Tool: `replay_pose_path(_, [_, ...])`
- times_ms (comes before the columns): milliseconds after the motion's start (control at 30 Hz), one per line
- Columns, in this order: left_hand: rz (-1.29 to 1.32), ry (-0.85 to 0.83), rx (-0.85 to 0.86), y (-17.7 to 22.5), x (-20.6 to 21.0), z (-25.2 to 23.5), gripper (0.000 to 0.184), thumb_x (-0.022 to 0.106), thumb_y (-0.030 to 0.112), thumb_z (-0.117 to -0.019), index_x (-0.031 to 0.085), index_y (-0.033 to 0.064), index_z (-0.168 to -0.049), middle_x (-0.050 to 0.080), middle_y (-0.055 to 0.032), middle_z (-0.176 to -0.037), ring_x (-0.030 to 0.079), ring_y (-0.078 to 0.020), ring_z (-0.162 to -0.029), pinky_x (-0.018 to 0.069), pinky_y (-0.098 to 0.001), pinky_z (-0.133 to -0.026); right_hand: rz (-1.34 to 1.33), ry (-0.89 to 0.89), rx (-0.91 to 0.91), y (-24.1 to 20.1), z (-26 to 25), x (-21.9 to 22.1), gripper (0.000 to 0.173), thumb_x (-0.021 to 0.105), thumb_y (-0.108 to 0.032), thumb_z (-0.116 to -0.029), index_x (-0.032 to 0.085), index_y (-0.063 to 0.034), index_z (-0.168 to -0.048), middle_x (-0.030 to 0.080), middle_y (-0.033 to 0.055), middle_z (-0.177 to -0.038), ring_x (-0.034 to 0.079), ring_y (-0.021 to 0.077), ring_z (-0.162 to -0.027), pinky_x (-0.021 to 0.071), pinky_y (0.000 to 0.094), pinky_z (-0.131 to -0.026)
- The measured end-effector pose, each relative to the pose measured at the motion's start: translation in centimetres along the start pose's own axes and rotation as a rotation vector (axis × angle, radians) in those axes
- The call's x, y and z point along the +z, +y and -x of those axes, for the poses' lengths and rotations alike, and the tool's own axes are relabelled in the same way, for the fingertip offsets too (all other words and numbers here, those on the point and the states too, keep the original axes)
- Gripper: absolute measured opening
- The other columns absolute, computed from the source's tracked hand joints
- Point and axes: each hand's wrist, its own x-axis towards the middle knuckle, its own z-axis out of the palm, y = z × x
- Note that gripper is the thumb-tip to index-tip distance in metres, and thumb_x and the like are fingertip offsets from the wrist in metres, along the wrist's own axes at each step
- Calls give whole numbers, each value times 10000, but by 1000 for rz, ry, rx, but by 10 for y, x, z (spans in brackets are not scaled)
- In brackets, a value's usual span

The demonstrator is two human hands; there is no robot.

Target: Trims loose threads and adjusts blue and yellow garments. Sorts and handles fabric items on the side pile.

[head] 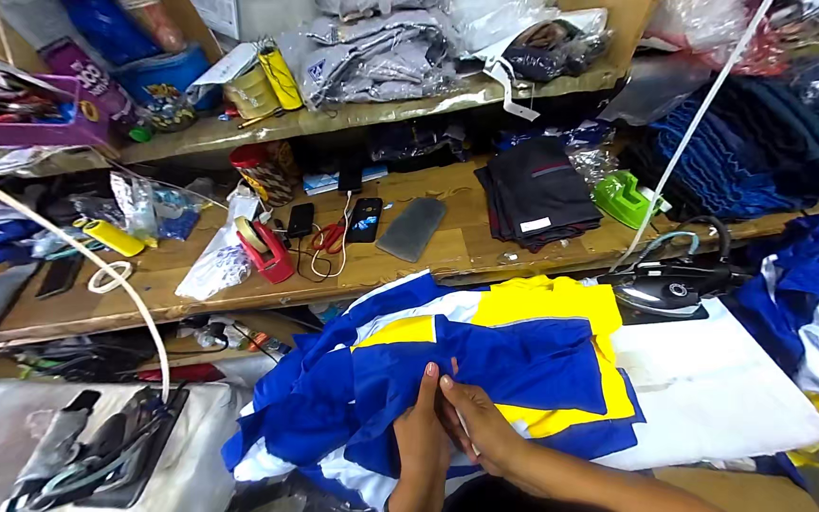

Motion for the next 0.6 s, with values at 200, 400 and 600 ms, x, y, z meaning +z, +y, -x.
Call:
replay_pose_path(200, [14,-133,-136,1,-9,2,556,363,290,-1122,627,20,-712,553,-30,-504,512,-92,-363,479,-239,-368,-31,-160,19,-6,-1,-8,432,374,-457,-1100,562,-172,-834,508,-83,-616,487,15,-480,433,174,-458])
replay_pose_path(400, [89,-115,-25,-7,-7,3,365,455,161,-1088,700,-23,-889,662,-52,-687,611,-68,-594,551,-214,-639,-115,-148,48,-7,2,-12,416,445,-429,-1090,585,-152,-813,483,-80,-587,425,-12,-426,369,142,-401])
replay_pose_path(600, [92,-94,22,-10,-6,4,267,504,120,-1066,702,-46,-998,727,-89,-836,695,-107,-778,576,-257,-795,-112,-106,32,-8,3,-13,438,439,-366,-1098,568,-147,-741,447,-83,-553,401,-15,-406,351,133,-387])
